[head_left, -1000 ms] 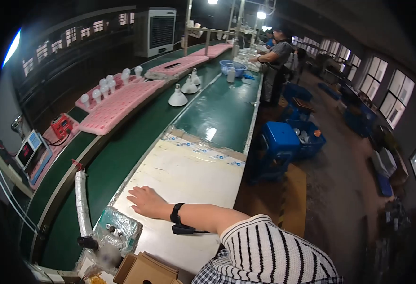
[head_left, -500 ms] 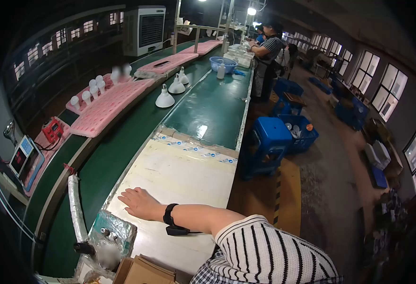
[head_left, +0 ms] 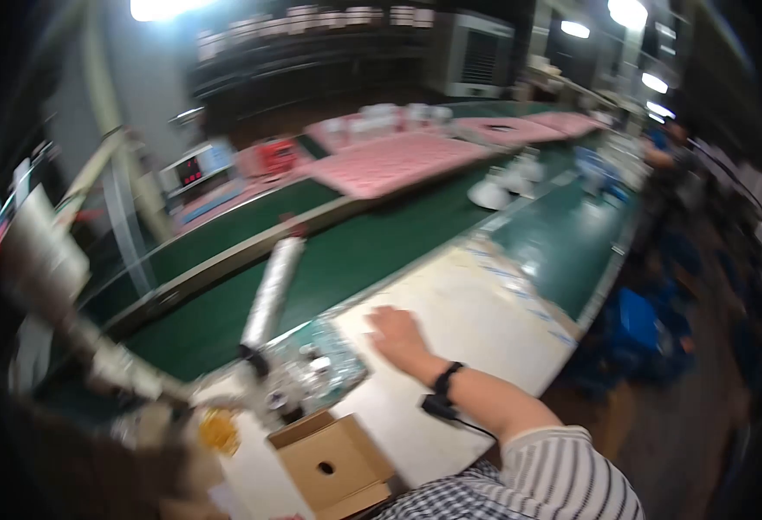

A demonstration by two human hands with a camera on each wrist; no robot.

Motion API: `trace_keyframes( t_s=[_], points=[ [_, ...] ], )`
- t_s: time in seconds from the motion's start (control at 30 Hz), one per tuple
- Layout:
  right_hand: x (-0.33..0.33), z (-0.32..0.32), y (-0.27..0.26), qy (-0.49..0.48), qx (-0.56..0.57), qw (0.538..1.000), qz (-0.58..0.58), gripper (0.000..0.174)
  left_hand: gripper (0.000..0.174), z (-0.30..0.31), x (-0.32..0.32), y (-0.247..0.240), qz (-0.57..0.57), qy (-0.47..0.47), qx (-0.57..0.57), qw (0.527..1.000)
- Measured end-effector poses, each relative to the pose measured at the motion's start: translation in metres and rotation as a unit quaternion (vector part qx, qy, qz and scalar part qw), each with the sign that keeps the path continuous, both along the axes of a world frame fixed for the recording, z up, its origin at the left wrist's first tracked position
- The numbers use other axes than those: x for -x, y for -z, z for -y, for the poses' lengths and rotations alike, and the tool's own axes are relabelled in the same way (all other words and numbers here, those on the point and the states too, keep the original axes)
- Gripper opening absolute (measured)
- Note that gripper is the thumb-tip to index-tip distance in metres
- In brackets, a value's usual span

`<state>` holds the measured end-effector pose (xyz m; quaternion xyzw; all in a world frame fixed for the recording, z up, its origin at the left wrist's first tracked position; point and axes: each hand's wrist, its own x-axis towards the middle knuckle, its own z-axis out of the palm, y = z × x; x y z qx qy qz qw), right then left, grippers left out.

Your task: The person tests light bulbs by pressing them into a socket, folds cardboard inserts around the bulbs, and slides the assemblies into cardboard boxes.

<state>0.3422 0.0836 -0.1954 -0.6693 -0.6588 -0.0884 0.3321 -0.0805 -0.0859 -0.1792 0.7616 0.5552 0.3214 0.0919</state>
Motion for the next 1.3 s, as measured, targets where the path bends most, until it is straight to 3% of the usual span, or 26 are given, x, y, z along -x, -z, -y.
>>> trace_keyframes(
  t_s=[0.1,0.4,0.47,0.53,0.8,1.07,1.3],
  points=[
    [-0.002,-0.007,0.015,-0.012,-0.003,0.998,0.056,0.034,0.014,-0.001,0.010,0.011,0.003,-0.034,0.022,0.999],
    [-0.023,-0.014,0.036,-0.038,0.062,0.996,0.059,0.037,0.019,0.008,0.007,-0.005,0.021,-0.074,0.028,0.997],
    [-0.018,-0.013,0.032,-0.025,0.020,0.997,0.072,0.034,0.020,0.008,0.005,-0.003,0.020,-0.078,0.015,0.997],
    [0.004,0.000,-0.017,-0.012,0.140,0.983,0.117,0.042,0.021,0.008,0.007,-0.004,0.029,-0.067,0.001,0.997],
    [-0.004,-0.004,-0.006,-0.034,0.109,0.985,0.129,0.040,0.021,0.010,0.008,0.001,0.035,-0.066,0.004,0.997],
    [0.009,0.006,-0.026,-0.038,0.128,0.984,0.122,0.039,0.021,0.010,0.008,0.003,0.032,-0.070,0.004,0.997],
    [-0.005,0.001,-0.002,-0.027,0.095,0.983,0.153,0.038,0.021,0.010,0.008,0.001,0.029,-0.069,-0.005,0.997]
  ],
)
